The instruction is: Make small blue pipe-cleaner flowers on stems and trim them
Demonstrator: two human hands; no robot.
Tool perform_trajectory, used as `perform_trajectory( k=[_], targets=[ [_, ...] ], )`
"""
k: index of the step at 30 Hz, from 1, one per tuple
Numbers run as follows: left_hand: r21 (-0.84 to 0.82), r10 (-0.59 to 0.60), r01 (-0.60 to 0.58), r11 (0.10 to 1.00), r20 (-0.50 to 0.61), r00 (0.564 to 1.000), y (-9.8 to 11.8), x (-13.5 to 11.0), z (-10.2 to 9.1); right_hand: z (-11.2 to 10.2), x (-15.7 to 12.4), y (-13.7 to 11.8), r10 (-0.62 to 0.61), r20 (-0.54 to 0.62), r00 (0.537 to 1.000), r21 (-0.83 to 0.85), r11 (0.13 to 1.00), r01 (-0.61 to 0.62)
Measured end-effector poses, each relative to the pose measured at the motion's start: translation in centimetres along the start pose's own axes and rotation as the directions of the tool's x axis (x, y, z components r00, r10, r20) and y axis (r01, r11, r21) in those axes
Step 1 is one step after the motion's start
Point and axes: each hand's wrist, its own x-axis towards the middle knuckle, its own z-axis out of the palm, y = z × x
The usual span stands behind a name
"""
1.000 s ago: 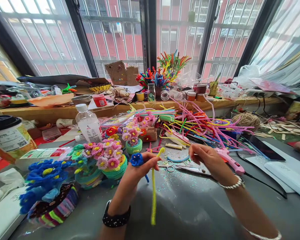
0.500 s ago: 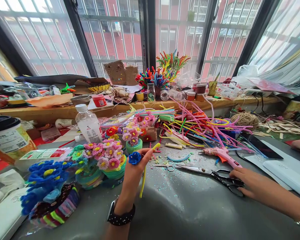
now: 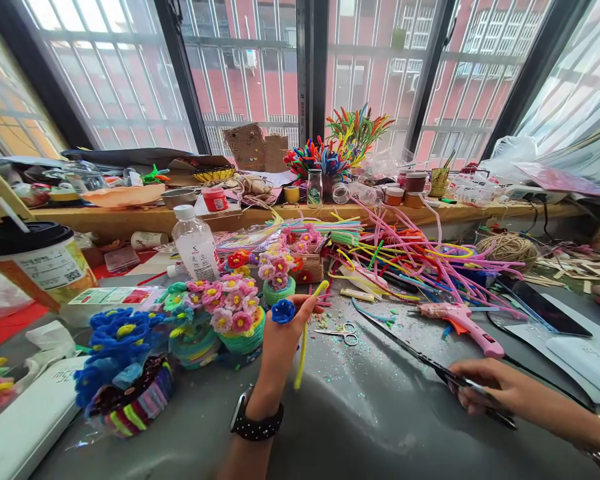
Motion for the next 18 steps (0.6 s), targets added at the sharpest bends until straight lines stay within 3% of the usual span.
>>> perform_trajectory(
  k=[3,5,9,13,18],
  targets=[
    [0.051,-0.002,0.002,0.999,-0.001,1.000,0.4,-0.2,0.0,1.1,0.0,0.0,0.055,0.004,0.998,0.336,0.941,-0.053],
    [0.057,-0.007,0.007,0.998,-0.004,1.000,0.5,-0.3,0.2,1.9,0.6,-0.4,0.078,-0.098,0.992,0.436,0.900,-0.027],
    [0.026,0.006,-0.006,1.000,-0.020,1.000,0.1,-0.2,0.4,3.1,3.0,-2.5,-0.051,-0.206,0.977,0.477,0.867,0.146],
    [0.034,0.025,-0.024,0.999,-0.032,0.999,-0.4,0.0,0.5,3.7,5.6,-5.0,-0.149,-0.214,0.965,0.499,0.833,0.239],
    [0.029,0.046,-0.043,0.999,-0.091,0.995,-0.6,0.2,0.3,4.6,6.0,-6.3,-0.231,-0.096,0.968,0.454,0.856,0.249]
  ],
)
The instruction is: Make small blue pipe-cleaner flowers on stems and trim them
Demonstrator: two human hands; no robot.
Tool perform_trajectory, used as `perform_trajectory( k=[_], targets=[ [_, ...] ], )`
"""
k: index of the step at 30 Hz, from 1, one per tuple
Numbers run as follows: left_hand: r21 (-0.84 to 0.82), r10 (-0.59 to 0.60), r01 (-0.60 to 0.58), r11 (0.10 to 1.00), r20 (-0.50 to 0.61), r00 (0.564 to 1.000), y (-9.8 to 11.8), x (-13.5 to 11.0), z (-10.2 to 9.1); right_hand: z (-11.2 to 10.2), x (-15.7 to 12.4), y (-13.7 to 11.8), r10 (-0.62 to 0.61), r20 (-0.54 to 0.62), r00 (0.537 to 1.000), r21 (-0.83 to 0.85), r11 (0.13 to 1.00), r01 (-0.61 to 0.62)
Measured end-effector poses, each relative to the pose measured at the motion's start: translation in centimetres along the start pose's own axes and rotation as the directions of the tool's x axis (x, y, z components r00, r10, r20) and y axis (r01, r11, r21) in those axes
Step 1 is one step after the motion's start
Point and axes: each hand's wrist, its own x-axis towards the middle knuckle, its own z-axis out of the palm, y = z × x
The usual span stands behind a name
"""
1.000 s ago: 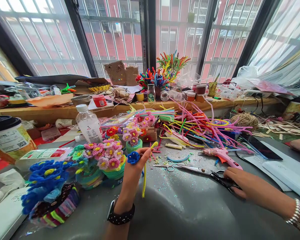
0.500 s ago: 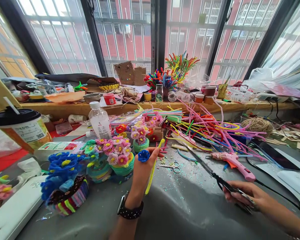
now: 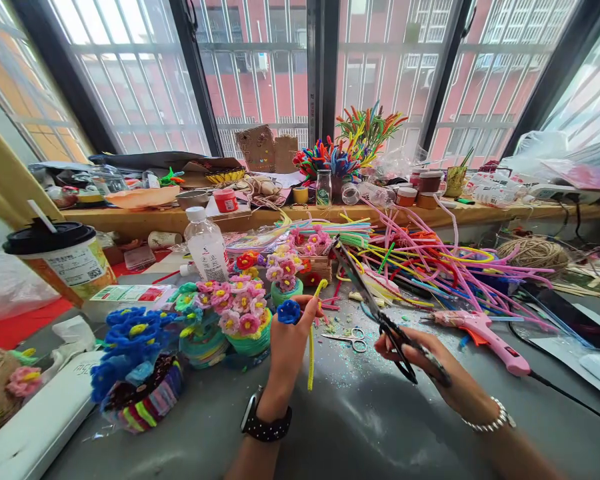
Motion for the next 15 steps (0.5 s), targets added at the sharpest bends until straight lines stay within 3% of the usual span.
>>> perform_trajectory(
  k=[3,9,15],
  targets=[
    [-0.017,0.011,-0.012,1.000,-0.037,0.999,0.0,-0.1,0.0,0.3,-0.7,0.2,-0.002,0.097,0.995,-0.081,0.997,0.010],
    [0.009,-0.022,0.023,1.000,-0.096,0.995,0.3,-0.2,0.1,0.1,-1.3,0.3,0.011,0.118,0.993,-0.078,0.997,-0.002],
    [0.046,0.015,-0.012,0.999,-0.047,0.999,0.2,-0.3,0.0,-0.2,-1.8,0.1,0.030,0.193,0.981,-0.129,0.992,-0.005]
  ],
)
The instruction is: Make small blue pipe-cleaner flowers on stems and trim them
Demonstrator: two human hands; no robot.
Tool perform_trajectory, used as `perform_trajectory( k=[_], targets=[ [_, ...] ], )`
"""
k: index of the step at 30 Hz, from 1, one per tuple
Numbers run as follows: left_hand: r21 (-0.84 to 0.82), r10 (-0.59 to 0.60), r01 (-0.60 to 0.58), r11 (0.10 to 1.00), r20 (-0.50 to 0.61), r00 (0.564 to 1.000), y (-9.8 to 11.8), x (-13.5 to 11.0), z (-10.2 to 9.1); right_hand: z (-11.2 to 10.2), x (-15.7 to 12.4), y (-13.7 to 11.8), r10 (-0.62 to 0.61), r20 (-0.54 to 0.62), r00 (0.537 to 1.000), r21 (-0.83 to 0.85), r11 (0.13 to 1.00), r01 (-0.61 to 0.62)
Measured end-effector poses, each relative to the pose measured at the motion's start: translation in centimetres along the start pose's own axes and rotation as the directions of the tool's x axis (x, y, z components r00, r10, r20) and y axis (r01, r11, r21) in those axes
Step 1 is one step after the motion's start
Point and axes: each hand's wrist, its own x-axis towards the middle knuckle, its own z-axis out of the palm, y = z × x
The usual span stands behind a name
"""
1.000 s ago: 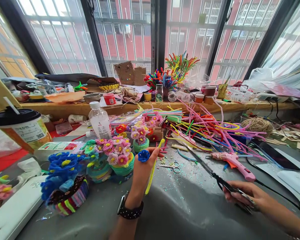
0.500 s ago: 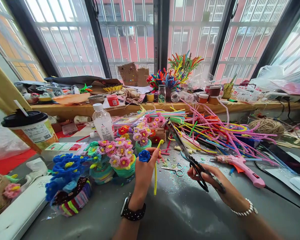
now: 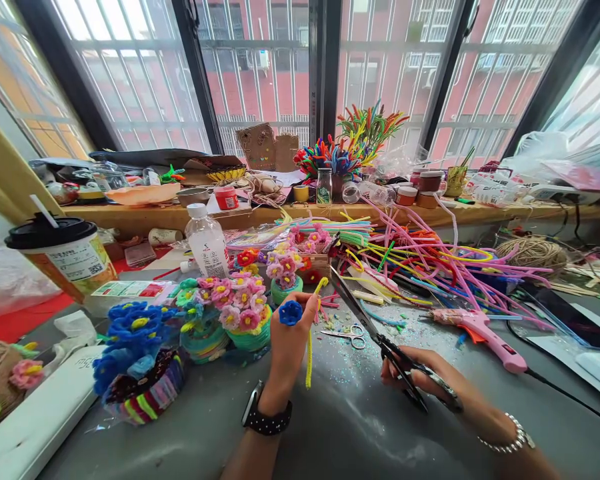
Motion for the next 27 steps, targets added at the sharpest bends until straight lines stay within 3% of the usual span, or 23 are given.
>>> perform_trajectory(
  k=[7,13,20,27],
  targets=[
    [0.147,0.011,-0.019,0.989,0.055,0.998,-0.42,0.05,-0.01,0.30,-0.01,-0.39,0.004,0.034,0.999,-0.057,0.998,-0.002],
    [0.266,0.084,-0.134,0.955,0.189,0.978,-0.58,-0.05,0.15,0.32,0.00,-0.37,0.007,0.030,1.000,-0.019,1.000,-0.006],
    [0.286,0.126,-0.201,0.937,0.260,0.957,-0.25,-0.28,0.31,0.61,0.14,-0.15,0.002,0.027,1.000,0.034,0.999,-0.003],
    [0.303,0.107,-0.196,0.933,0.286,0.952,-0.26,-0.49,0.58,0.96,0.23,0.24,0.049,0.026,0.998,0.116,0.992,-0.052]
  ],
)
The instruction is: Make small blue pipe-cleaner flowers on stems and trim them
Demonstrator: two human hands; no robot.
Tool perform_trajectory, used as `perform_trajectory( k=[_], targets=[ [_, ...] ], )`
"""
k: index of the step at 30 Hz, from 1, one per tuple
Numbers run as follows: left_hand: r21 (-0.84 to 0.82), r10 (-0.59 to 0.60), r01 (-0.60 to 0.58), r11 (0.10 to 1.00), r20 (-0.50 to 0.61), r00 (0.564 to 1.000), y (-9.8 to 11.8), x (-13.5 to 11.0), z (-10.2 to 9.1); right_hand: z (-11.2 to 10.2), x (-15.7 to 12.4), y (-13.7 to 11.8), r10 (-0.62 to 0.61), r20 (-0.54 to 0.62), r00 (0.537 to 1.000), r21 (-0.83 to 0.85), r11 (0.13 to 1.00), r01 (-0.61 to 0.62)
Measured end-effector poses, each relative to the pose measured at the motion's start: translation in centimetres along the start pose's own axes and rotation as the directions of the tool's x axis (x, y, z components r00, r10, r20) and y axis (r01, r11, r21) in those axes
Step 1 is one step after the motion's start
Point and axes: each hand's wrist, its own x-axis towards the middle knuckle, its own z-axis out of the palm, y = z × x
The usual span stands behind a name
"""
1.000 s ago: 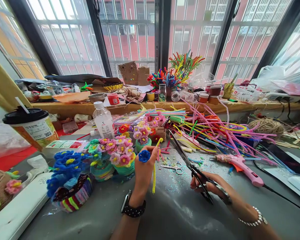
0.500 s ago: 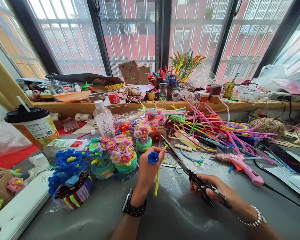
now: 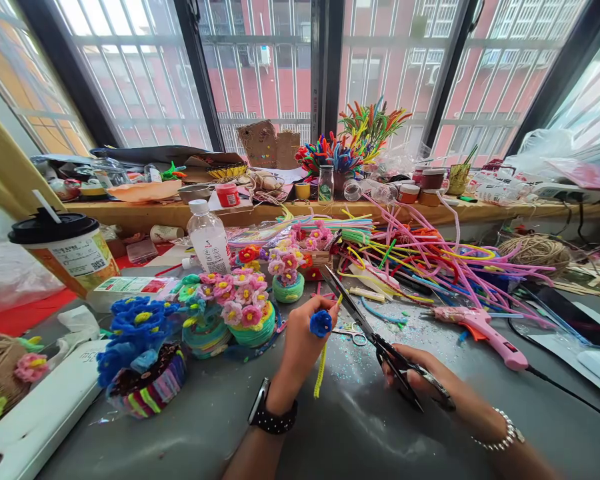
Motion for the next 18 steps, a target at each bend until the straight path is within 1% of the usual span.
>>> perform_trajectory(
  k=[6,10,15,18],
  targets=[
    [0.089,0.018,-0.016,0.996,-0.021,1.000,-0.42,0.03,0.13,0.40,0.39,0.43,0.033,0.000,0.999,0.118,0.992,-0.033],
    [0.150,0.017,-0.013,0.989,-0.026,1.000,-0.77,-0.04,0.22,0.58,0.35,0.93,0.087,0.009,0.996,0.208,0.974,-0.087],
    [0.172,0.010,-0.013,0.985,0.013,1.000,-0.88,-0.05,0.15,0.53,0.16,0.63,0.123,0.029,0.992,0.196,0.972,-0.126],
    [0.174,0.016,-0.020,0.985,0.027,1.000,-0.82,-0.04,0.10,0.49,0.13,0.56,0.159,0.036,0.987,0.229,0.960,-0.163]
  ],
)
